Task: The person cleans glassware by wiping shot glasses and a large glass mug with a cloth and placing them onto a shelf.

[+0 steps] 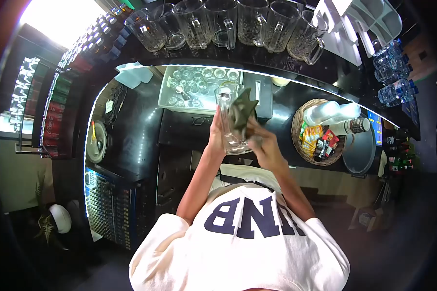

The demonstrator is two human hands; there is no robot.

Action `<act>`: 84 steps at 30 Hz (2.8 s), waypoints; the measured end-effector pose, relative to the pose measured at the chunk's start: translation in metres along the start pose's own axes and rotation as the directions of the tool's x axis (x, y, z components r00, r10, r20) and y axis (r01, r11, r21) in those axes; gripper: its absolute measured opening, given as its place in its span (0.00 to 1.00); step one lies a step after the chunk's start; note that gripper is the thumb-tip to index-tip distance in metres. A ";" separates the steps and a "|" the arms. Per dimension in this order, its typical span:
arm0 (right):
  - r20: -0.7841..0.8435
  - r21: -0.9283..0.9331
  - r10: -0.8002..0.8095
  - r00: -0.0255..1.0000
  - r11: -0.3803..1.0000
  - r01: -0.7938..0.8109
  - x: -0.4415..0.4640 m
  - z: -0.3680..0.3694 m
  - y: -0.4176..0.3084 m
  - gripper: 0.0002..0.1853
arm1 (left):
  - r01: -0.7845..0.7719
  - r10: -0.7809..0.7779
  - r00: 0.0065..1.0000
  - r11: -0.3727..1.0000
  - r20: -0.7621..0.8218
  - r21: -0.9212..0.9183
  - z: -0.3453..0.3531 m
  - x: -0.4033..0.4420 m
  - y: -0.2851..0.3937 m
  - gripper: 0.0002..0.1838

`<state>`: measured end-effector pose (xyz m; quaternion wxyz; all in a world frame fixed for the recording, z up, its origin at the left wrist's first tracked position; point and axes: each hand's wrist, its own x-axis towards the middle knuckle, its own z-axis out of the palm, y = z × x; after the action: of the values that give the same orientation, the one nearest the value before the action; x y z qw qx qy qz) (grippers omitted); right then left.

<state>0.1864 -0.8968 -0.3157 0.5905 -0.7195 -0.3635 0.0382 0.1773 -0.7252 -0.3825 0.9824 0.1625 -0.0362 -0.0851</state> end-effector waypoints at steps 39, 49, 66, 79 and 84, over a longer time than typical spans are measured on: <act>0.014 -0.066 0.215 0.977 0.975 -0.214 0.083 0.106 -0.015 0.12 | -0.018 0.014 0.993 0.999 -0.115 -0.039 -0.038 -0.075 0.087 0.39; 0.214 0.169 -0.090 0.973 0.984 0.054 0.002 0.132 -0.029 0.14 | -0.179 0.136 0.982 0.886 -0.129 -0.427 -0.017 -0.095 0.124 0.38; 0.168 -0.055 -0.034 0.985 0.998 0.044 0.071 0.099 -0.023 0.12 | -0.287 0.245 0.927 0.951 -0.285 -0.118 -0.004 -0.075 0.083 0.31; 0.037 -0.062 -0.216 0.976 0.974 0.218 0.010 0.048 0.011 0.18 | -0.137 0.108 0.973 0.981 -0.205 -0.136 0.020 -0.045 0.046 0.47; -0.028 0.116 0.083 0.996 0.990 -0.079 0.049 0.035 0.019 0.19 | -0.075 0.017 0.950 0.981 -0.312 -0.177 0.047 -0.041 0.024 0.40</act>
<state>0.2141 -0.8406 -0.3246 0.6348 -0.6989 -0.3216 0.0714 0.1361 -0.7101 -0.3317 0.9885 0.0802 0.1221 -0.0386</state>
